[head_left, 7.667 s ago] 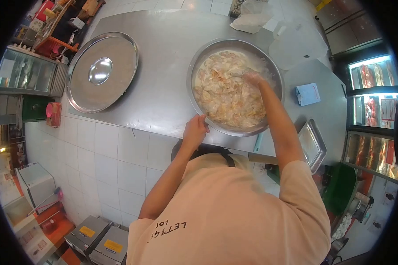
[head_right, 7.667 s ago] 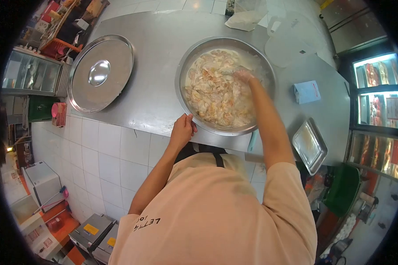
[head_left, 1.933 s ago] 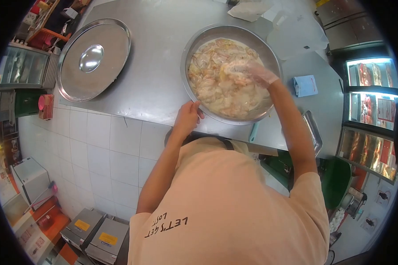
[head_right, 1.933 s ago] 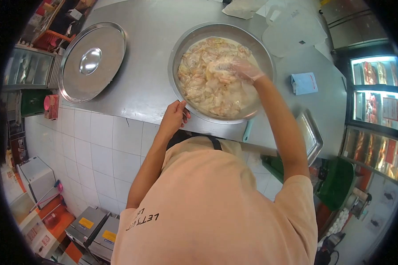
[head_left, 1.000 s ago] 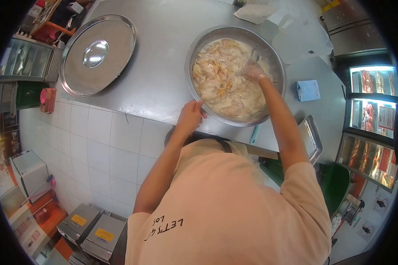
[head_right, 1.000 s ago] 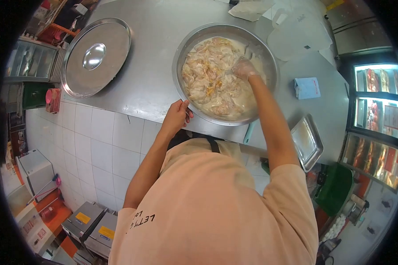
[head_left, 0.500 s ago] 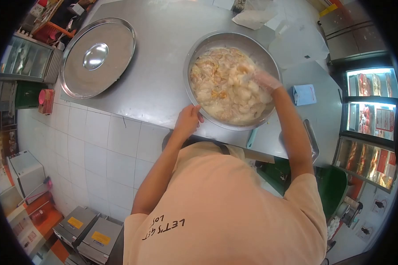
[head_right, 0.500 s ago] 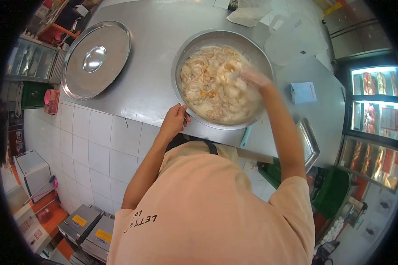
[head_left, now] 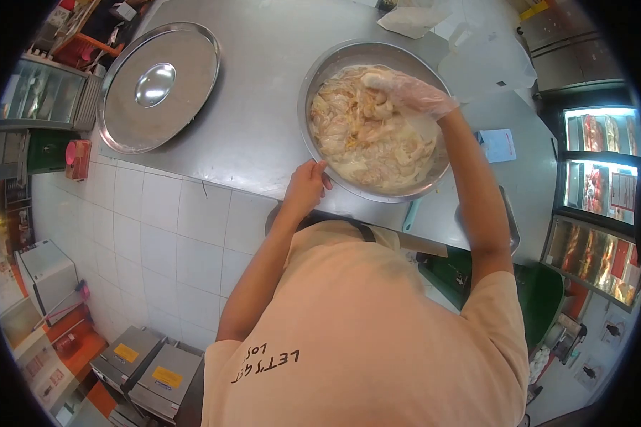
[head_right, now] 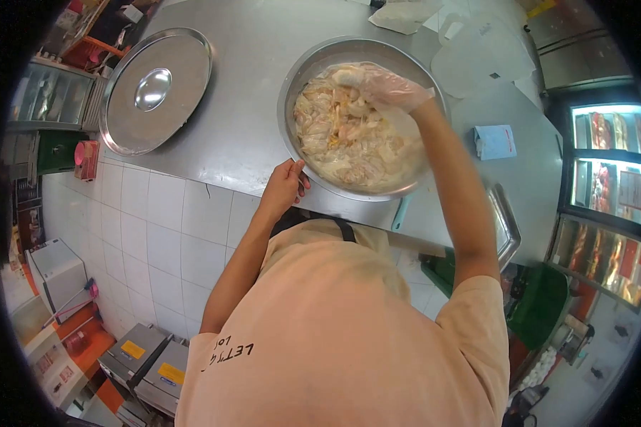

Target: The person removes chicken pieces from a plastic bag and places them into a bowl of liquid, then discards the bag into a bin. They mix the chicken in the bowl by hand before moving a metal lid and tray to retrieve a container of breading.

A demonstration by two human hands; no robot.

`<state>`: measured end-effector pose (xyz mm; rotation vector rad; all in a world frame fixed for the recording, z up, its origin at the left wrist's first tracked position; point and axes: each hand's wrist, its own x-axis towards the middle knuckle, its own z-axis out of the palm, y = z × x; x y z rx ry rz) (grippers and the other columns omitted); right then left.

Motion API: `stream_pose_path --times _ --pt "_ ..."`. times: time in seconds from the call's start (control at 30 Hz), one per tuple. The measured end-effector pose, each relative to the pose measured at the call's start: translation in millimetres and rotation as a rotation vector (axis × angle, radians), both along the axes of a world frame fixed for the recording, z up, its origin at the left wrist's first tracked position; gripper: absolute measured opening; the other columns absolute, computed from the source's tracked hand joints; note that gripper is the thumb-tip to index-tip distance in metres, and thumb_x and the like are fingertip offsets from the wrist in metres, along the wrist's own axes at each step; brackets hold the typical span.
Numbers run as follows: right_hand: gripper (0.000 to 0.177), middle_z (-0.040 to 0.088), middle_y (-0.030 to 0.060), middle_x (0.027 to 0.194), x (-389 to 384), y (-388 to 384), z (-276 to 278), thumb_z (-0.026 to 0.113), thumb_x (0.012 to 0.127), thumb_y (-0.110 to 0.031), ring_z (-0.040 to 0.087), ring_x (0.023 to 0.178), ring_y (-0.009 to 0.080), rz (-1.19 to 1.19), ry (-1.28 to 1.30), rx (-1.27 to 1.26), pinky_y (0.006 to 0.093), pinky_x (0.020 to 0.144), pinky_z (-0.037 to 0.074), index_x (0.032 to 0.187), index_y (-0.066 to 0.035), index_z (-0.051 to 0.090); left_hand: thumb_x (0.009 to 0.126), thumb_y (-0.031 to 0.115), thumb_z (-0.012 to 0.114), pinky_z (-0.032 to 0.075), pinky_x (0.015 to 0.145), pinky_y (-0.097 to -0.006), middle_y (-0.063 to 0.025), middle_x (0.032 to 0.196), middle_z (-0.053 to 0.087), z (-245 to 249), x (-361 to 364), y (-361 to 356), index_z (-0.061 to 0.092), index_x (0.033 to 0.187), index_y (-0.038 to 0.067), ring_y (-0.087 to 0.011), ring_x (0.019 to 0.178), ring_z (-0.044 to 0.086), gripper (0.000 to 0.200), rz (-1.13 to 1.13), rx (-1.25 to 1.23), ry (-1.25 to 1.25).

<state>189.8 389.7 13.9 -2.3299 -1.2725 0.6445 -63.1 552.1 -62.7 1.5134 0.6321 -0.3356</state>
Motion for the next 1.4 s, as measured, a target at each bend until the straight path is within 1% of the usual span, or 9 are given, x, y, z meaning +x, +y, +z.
stream_pose_path --times 0.13,0.57,0.7,0.8,0.9,1.0,1.07,1.3,1.4 --pt "0.048 0.057 0.0118 0.123 -19.1 4.8 32.2 0.067 0.082 -0.024 0.053 0.112 0.0257 -0.286 0.358 0.015 0.033 0.096 0.042 0.123 -0.004 0.054 0.1 0.03 0.041 0.04 0.042 -0.0231 -0.0025 0.067 0.056 4.4 0.0 -0.5 0.054 0.092 0.004 -0.0084 0.051 0.048 0.031 -0.001 -0.007 0.016" --pt "0.054 0.063 0.0113 0.106 -45.8 -3.3 45.0 0.074 0.075 -0.026 0.059 0.098 0.0215 -0.363 0.194 0.478 0.0309 0.089 0.046 0.12 -0.003 0.056 0.099 0.032 0.041 0.041 0.044 -0.0239 -0.0024 0.067 0.057 4.0 -1.0 0.1 0.053 0.089 0.005 -0.0086 0.052 0.049 0.032 -0.004 -0.01 0.011" --pt "0.064 0.063 0.0195 0.109 -39.9 -49.3 -11.3 0.074 0.068 -0.032 0.06 0.1 0.0289 -0.309 0.066 -0.638 0.0353 0.088 0.046 0.116 0.005 0.055 0.1 0.031 0.041 0.041 0.043 -0.0239 -0.0023 0.067 0.056 6.4 -0.8 0.8 0.052 0.088 0.005 -0.0086 0.052 0.049 0.031 -0.019 0.006 0.029" --pt "0.058 0.063 0.0209 0.108 -51.2 -77.6 -100.7 0.068 0.073 -0.034 0.06 0.101 0.0307 -0.099 -0.151 -0.759 0.0379 0.088 0.046 0.112 0.007 0.057 0.1 0.031 0.04 0.041 0.042 -0.0239 -0.0022 0.066 0.056 6.7 1.8 -1.6 0.051 0.087 0.005 -0.0088 0.052 0.049 0.031 -0.016 0.007 0.025" --pt "0.051 0.062 0.0208 0.109 -53.7 -82.7 -135.1 0.062 0.079 -0.035 0.06 0.101 0.0296 -0.301 -0.175 -0.691 0.0399 0.089 0.045 0.109 0.006 0.06 0.1 0.032 0.04 0.04 0.042 -0.024 -0.0022 0.066 0.055 6.0 -1.5 -3.5 0.051 0.087 0.005 -0.0091 0.051 0.049 0.032 -0.013 -0.005 0.026" --pt "0.046 0.062 0.0186 0.112 -51.2 -82.0 -132.3 0.061 0.078 -0.026 0.06 0.1 0.0265 -0.435 0.372 -0.355 0.035 0.087 0.048 0.114 0.003 0.06 0.1 0.033 0.04 0.04 0.041 -0.0241 -0.0021 0.065 0.055 3.5 -0.4 -3.6 0.05 0.087 0.005 -0.0094 0.05 0.049 0.032 -0.021 -0.015 0.008" --pt "0.041 0.062 0.0138 0.112 -48.3 -80.0 -169.4 0.059 0.083 -0.023 0.059 0.099 0.0243 -0.994 0.954 0.033 0.0332 0.086 0.048 0.117 0.0 0.06 0.1 0.033 0.04 0.04 0.041 -0.0241 -0.0021 0.065 0.055 1.7 0.3 -0.2 0.05 0.087 0.005 -0.0095 0.05 0.049 0.033 -0.018 -0.006 0.001" --pt "0.038 0.061 0.0118 0.11 -39.0 -71.2 -85.0 0.057 0.089 -0.024 0.061 0.094 0.0162 -0.959 1.171 0.355 0.0326 0.071 0.054 0.12 -0.002 0.056 0.098 0.03 0.042 0.042 0.043 -0.0271 -0.005 0.065 0.057 3.4 -1.4 0.8 0.054 0.084 0.001 -0.0123 0.05 0.051 0.035 -0.003 -0.007 0.011" --pt "0.043 0.06 0.0103 0.118 -31.0 -52.3 -32.0 0.057 0.089 -0.037 0.058 0.102 0.0184 -0.847 0.897 0.057 0.0317 0.086 0.048 0.122 -0.009 0.058 0.098 0.031 0.043 0.041 0.043 -0.0266 -0.0049 0.065 0.058 3.6 -1.6 1.7 0.054 0.084 0.001 -0.0119 0.05 0.051 0.035 -0.012 0.012 0.007"
